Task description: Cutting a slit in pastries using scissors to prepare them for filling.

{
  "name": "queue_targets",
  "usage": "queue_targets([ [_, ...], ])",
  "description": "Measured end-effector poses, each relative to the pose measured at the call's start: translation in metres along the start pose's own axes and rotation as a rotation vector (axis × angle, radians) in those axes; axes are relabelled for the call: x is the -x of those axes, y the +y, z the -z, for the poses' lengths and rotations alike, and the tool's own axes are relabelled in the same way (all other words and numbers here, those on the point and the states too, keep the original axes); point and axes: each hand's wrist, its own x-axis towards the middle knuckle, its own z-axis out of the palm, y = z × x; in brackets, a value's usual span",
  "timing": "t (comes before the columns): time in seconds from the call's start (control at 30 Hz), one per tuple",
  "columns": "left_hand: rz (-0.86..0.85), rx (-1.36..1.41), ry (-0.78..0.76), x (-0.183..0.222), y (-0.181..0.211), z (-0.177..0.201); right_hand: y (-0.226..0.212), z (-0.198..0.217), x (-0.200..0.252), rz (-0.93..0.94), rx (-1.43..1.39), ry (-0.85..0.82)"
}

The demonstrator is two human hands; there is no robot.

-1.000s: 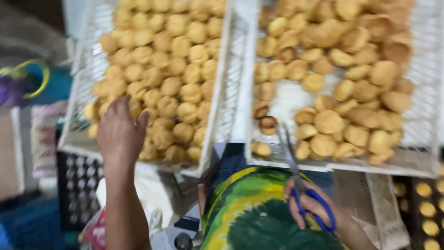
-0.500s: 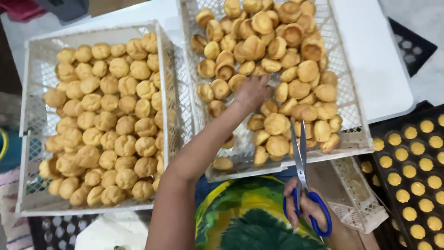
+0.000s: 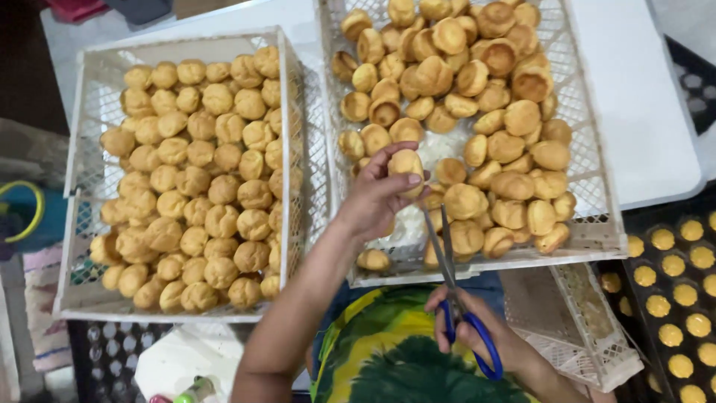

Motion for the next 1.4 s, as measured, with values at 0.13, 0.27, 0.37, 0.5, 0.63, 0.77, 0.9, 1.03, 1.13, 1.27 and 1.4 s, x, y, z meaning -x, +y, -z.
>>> queue_targets([
  [0.13,-0.05,0.104,0.07,0.022,-0.008,0.004,0.006,-0.009,-0.008,-0.084,-0.066,-0.03],
  [0.27,-0.094,0.19,0.077,0.027,-0.011,0.005,0.008,-0.008,-0.008,-0.088,-0.039,-0.031],
  [0.37,-0.092,0.221,0.054,0.027,-0.019,0.006,0.008,-0.008,-0.006,-0.073,0.014,-0.033],
  [0.5,-0.065,0.204,0.068,0.03,-0.026,0.003,0.012,-0.01,-0.005,-0.123,-0.098,0.038],
  [0.63,0.002,0.134,0.059,0.051,-0.034,-0.012,0.011,-0.011,-0.007,-0.071,-0.081,0.064],
  [0.77,-0.027,0.136,0.0,0.058,-0.047,-0.018,0.018,-0.008,-0.006,-0.052,-0.147,0.101],
  [0.9,-0.06,0.018,-0.001,0.056,-0.044,-0.013,0.023,-0.009,-0.002,-0.073,-0.125,0.123],
  [1.03,-0.151,-0.162,-0.01,0.052,-0.035,0.0,0.02,-0.011,-0.001,-0.046,-0.276,0.105],
  [1.13,-0.15,-0.486,-0.074,0.061,-0.007,0.001,0.016,-0.008,0.0,-0.067,-0.299,0.035],
  [1.27,-0.197,-0.831,-0.318,0.07,0.026,-0.001,0.017,-0.002,0.001,-0.122,-0.404,-0.081],
  [1.4,-0.285,-1.054,-0.476,0.07,0.039,0.005,0.005,-0.007,0.0,-0.12,-0.335,-0.075],
])
